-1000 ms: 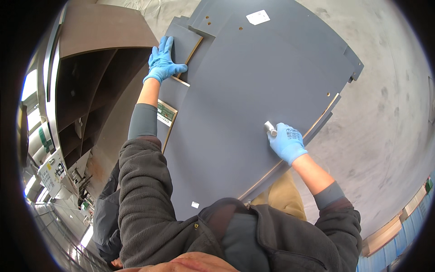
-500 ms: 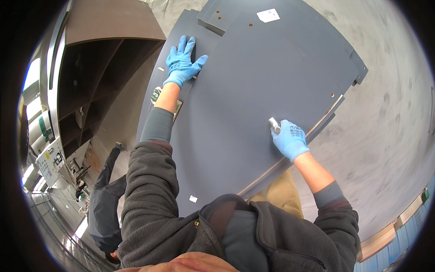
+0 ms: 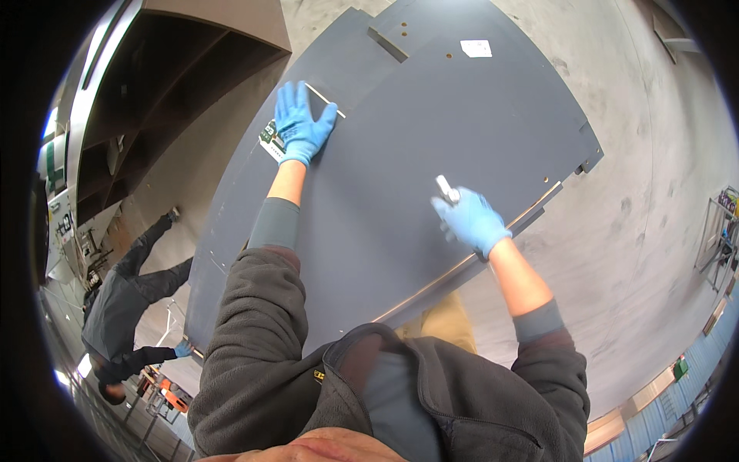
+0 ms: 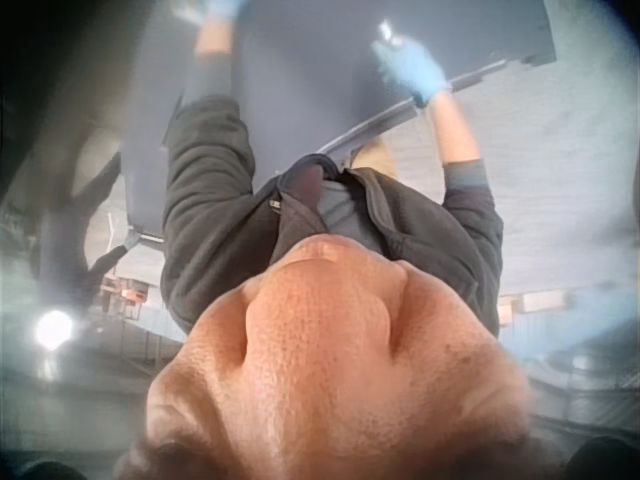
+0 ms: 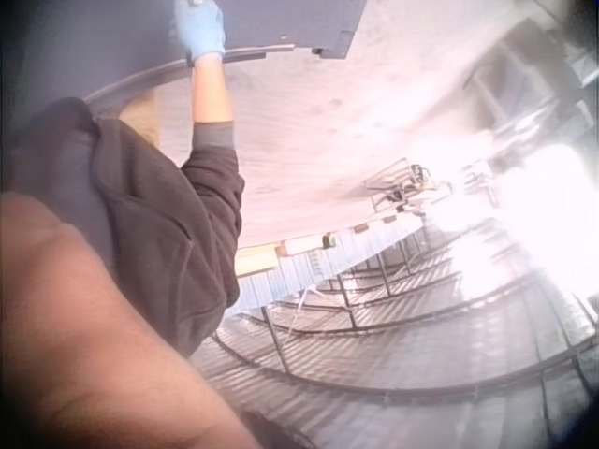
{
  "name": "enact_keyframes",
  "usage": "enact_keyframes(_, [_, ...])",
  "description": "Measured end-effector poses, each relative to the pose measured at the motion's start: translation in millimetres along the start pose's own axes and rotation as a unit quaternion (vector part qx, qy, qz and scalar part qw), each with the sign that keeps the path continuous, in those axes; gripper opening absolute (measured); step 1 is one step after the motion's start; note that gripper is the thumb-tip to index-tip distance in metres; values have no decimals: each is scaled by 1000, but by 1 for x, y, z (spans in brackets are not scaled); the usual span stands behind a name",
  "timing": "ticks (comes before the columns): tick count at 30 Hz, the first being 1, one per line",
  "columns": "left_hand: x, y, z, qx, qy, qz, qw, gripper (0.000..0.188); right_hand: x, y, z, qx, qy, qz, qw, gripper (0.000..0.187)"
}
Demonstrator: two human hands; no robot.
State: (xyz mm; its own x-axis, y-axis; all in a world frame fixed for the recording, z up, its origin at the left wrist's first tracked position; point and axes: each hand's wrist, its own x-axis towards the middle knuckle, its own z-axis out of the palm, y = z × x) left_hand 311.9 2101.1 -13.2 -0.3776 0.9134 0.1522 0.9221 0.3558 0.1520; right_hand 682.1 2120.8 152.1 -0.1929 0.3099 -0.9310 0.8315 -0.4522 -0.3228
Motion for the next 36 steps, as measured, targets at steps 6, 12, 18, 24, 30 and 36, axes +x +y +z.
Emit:
enact_keyframes(6, [-8,-3,5,-46,29,45,998,69,23,-159,-2,-125,-6,-97,987,47])
enact_keyframes(12, [-10,-7,9,-39,32,37,998,67,96,-225,29,-304,-16,-43,952,50])
enact_keyframes(18, [-10,-5,8,-8,-2,28,1000,65,125,-245,30,-423,-33,-20,905,47])
enact_keyframes(24, [-11,-5,8,-9,9,29,999,64,143,-276,41,-792,80,-75,601,39])
enact_keyframes(30, [-10,-4,8,-10,-20,12,1000,62,149,-292,54,-856,65,-149,491,40])
enact_keyframes(36, [-11,-6,6,-23,12,24,999,62,153,-292,20,-769,109,-74,625,40])
